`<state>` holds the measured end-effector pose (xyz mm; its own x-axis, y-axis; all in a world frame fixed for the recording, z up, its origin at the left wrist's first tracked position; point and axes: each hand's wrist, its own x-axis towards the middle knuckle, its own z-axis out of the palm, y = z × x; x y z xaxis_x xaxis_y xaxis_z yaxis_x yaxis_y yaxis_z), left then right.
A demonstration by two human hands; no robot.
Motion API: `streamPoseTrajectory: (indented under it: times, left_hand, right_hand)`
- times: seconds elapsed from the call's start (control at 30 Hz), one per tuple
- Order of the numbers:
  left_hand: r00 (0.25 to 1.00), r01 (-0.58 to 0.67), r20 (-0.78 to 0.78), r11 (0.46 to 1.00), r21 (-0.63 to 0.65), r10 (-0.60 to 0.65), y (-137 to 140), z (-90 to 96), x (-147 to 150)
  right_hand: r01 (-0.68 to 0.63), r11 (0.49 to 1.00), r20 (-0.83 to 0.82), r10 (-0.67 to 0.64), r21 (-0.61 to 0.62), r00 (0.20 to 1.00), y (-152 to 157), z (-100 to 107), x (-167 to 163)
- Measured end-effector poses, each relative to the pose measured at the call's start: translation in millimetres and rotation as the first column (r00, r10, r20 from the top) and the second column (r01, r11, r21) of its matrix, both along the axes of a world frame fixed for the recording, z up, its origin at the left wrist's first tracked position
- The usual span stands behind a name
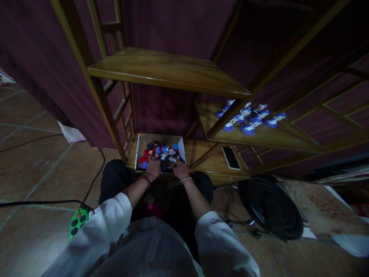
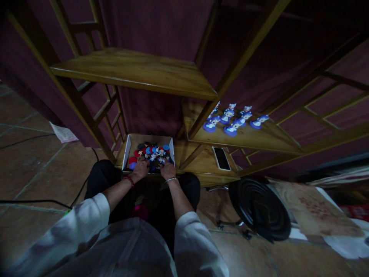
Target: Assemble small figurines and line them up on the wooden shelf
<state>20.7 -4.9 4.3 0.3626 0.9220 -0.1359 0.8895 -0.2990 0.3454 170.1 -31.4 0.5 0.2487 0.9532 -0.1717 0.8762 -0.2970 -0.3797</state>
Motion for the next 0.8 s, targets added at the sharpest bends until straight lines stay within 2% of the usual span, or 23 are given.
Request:
streamPoseTrajectory:
  times: [0.17, 0.27, 0.4, 0.57, 0.8]
  left_hand:
    - [1.0, -0.014, 0.024, 1.0, 0.022, 0.014, 1, -5.4, -1]
    - [0.999, -0.027, 0.046, 0.999, 0.029, 0.026, 1, -5.6, -1]
    - [0.998, -0.039, 0.055, 0.999, 0.025, 0.037, 0, -3.7, -2]
    - [0.998, -0.04, 0.053, 0.998, 0.04, 0.037, 0, -4.4, -2]
    - [0.999, -0.028, 0.036, 0.999, 0.034, 0.026, 0, -8.2, -1]
  right_hand:
    - [-0.049, 0.998, -0.022, 0.05, 0.044, 0.999, -3, -3, -1]
    - [0.01, 0.993, -0.049, -0.004, 0.117, 0.999, -3, -5, 1]
    - [0.092, 0.986, -0.105, -0.078, 0.136, 0.991, -3, -3, 7]
    - [0.108, 0.977, -0.055, -0.099, 0.183, 0.994, -8, 2, 12]
    - [0.153, 0.97, -0.178, -0.119, 0.189, 0.977, -18, -3, 16]
